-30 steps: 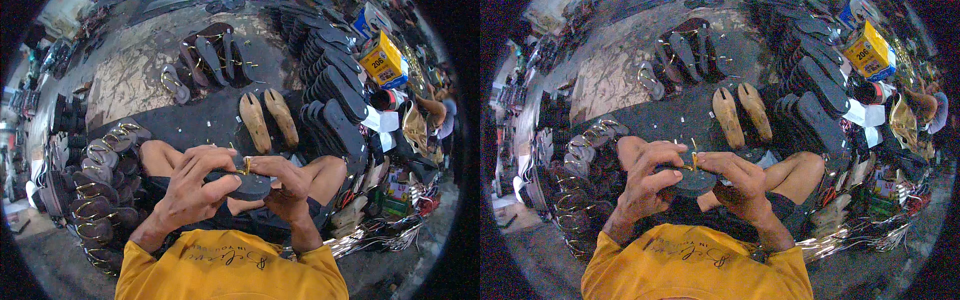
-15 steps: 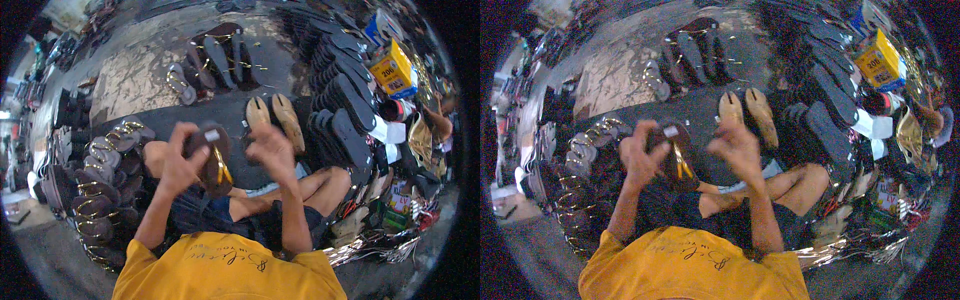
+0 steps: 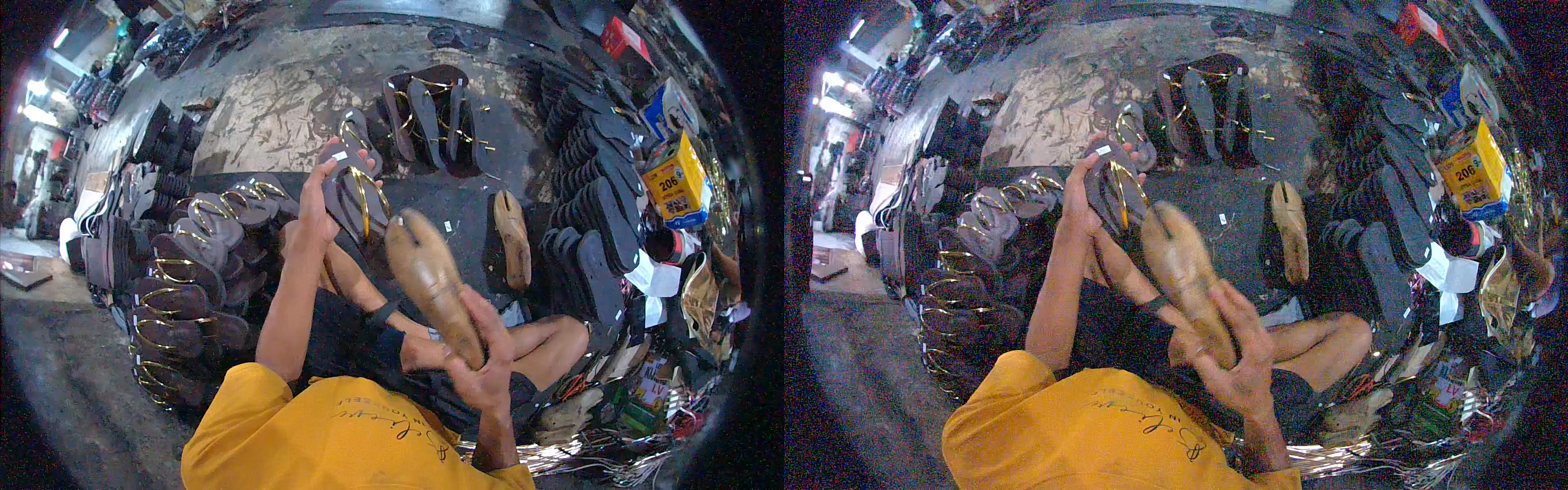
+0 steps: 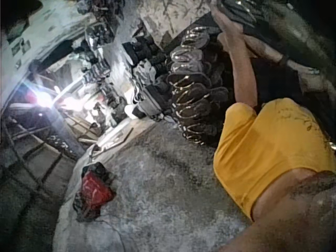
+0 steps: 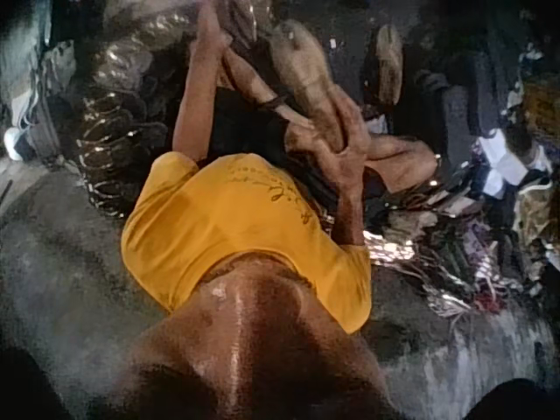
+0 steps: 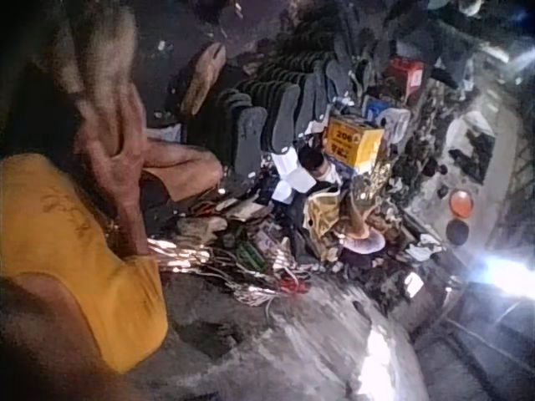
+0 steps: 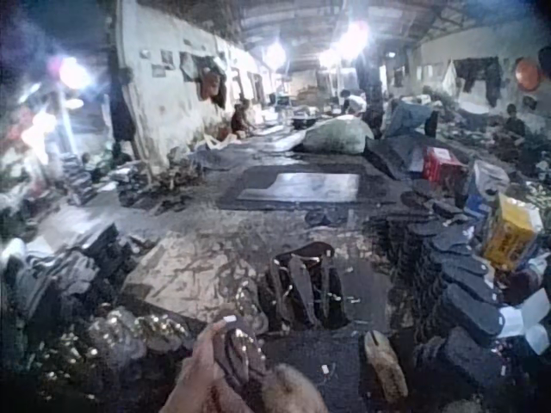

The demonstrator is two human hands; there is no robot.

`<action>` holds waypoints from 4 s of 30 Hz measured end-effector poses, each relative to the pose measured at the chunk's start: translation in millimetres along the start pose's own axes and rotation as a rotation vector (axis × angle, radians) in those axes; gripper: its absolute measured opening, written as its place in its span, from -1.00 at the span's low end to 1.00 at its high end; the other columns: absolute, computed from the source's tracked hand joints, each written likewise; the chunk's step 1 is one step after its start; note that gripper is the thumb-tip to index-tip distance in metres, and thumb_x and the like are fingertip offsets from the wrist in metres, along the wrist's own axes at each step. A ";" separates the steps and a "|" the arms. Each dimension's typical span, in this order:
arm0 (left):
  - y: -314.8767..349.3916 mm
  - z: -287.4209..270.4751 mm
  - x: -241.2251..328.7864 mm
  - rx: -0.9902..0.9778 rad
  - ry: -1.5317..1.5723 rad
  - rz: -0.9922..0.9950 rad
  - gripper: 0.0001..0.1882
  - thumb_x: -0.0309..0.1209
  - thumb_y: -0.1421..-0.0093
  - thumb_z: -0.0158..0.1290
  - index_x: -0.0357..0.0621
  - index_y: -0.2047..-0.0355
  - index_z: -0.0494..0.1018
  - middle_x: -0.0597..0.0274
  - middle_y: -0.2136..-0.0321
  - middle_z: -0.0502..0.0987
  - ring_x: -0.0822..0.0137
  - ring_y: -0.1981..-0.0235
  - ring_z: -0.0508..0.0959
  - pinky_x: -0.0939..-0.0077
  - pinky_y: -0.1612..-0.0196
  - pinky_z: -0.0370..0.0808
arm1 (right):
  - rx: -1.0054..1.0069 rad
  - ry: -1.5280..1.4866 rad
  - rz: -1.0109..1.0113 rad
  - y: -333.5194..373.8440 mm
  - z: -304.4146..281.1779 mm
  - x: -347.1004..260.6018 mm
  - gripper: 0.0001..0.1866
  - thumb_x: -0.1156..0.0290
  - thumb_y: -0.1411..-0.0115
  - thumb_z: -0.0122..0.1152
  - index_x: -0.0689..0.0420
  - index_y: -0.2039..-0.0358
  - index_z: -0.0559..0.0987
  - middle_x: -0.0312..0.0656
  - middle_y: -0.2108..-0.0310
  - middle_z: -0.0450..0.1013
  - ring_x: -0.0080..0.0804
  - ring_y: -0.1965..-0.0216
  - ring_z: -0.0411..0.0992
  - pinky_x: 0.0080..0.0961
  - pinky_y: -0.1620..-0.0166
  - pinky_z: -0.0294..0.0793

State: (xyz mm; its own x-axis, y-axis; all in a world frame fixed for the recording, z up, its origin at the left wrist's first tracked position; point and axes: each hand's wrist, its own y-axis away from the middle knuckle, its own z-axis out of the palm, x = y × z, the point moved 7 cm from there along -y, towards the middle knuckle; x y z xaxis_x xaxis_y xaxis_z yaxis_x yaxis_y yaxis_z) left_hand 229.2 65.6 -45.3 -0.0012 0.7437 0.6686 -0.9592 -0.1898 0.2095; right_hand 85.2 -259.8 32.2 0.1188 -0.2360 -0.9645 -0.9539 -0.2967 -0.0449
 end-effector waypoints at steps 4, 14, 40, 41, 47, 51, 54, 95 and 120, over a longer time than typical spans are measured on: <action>27.6 43.8 -17.2 -0.176 -0.089 -0.102 -0.40 -0.17 -0.48 0.00 0.11 -0.49 0.26 -0.22 -0.20 0.55 -0.13 -0.20 0.60 -0.17 -0.16 0.66 | 0.004 -0.074 0.080 5.4 23.1 -0.4 -0.17 0.52 -0.12 0.40 0.19 -0.44 0.38 -0.03 -0.27 0.46 -0.11 -0.18 0.54 -0.17 -0.30 0.50; 78.0 79.2 -65.5 -0.258 0.036 -0.099 -0.25 0.11 -0.53 -0.04 0.13 -0.57 0.04 -0.13 -0.28 0.45 -0.02 -0.28 0.53 -0.02 -0.23 0.62 | 0.213 -0.420 0.063 0.5 68.1 28.8 -0.18 0.49 -0.16 0.40 0.20 -0.45 0.37 0.09 -0.45 0.19 0.04 -0.46 0.20 -0.08 -0.49 0.22; 294.0 17.8 -92.7 0.173 0.335 -0.755 -0.17 0.19 -0.25 0.15 -0.11 -0.36 0.38 0.12 -0.10 0.60 0.19 -0.10 0.61 0.20 -0.29 0.49 | -0.188 -0.864 0.974 103.7 70.5 34.0 -0.55 -0.01 -0.56 0.09 0.04 0.40 0.46 -0.44 0.56 0.30 -0.68 0.59 0.19 -0.57 0.53 0.20; 294.1 15.8 -90.6 0.198 0.274 -0.763 -0.12 0.18 -0.22 0.18 -0.12 -0.38 0.35 0.11 -0.12 0.59 0.19 -0.11 0.60 0.20 -0.30 0.49 | -0.195 -0.938 1.001 107.0 72.8 33.9 -0.54 -0.05 -0.53 0.12 0.02 0.41 0.44 -0.44 0.58 0.29 -0.67 0.62 0.19 -0.57 0.55 0.19; 236.9 90.4 -41.1 -0.176 -0.261 -0.519 0.14 0.08 -0.08 0.37 -0.23 -0.51 0.10 -0.05 -0.27 0.45 0.16 -0.28 0.47 0.25 -0.38 0.39 | -0.159 -1.008 1.187 118.2 95.7 59.4 -0.63 -0.05 -0.45 0.23 -0.01 0.27 0.51 -0.40 0.45 0.45 -0.58 0.57 0.37 -0.56 0.52 0.41; 225.5 110.3 -47.3 -0.219 -0.629 -0.332 0.23 -0.01 -0.08 0.44 -0.42 -0.51 -0.01 -0.23 -0.35 0.35 0.06 -0.41 0.35 0.27 -0.47 0.27 | 0.034 -1.127 1.330 102.9 115.1 72.6 -0.66 -0.03 -0.45 0.23 0.00 0.20 0.54 -0.38 0.39 0.51 -0.55 0.52 0.46 -0.53 0.46 0.52; 203.2 86.1 -68.1 -0.063 -0.843 -0.296 0.19 0.02 -0.13 0.43 -0.57 -0.44 0.02 -0.34 -0.28 0.36 -0.01 -0.38 0.38 0.22 -0.45 0.30 | 0.148 -1.061 0.902 98.1 101.7 134.5 -0.64 0.05 -0.51 0.15 0.09 -0.01 0.57 -0.29 0.35 0.61 -0.46 0.35 0.63 -0.47 0.37 0.67; 108.0 -25.9 -32.4 0.041 -1.436 0.365 -0.51 -0.29 -0.47 -0.14 -0.31 -0.26 0.48 -0.11 -0.14 0.59 -0.03 -0.19 0.57 0.19 -0.30 0.45 | -0.124 -0.847 0.307 29.7 102.5 22.6 0.22 0.53 -0.28 0.33 0.04 -0.63 -0.41 0.18 -0.61 -0.24 0.14 -0.59 -0.09 0.02 -0.60 -0.10; 203.5 -56.3 118.1 0.600 -0.696 0.404 -0.66 -0.51 -0.37 0.23 -0.31 -0.13 0.56 0.22 0.08 0.69 0.37 0.09 0.67 0.36 0.03 0.70 | 0.253 0.704 -0.035 -287.2 -63.2 238.4 -0.33 0.07 -0.30 0.47 0.29 -0.22 0.49 0.15 -0.17 0.52 0.12 -0.21 0.47 -0.10 -0.32 0.41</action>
State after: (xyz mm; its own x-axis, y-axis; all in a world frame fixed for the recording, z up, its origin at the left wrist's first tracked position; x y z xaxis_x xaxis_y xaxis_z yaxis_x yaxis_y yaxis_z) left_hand 18.0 150.9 36.1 0.0543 0.0482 0.9974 -0.6218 -0.7799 0.0715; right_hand 405.0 -289.3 -168.4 0.2178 -0.7918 -0.5706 -0.9704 -0.1135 -0.2130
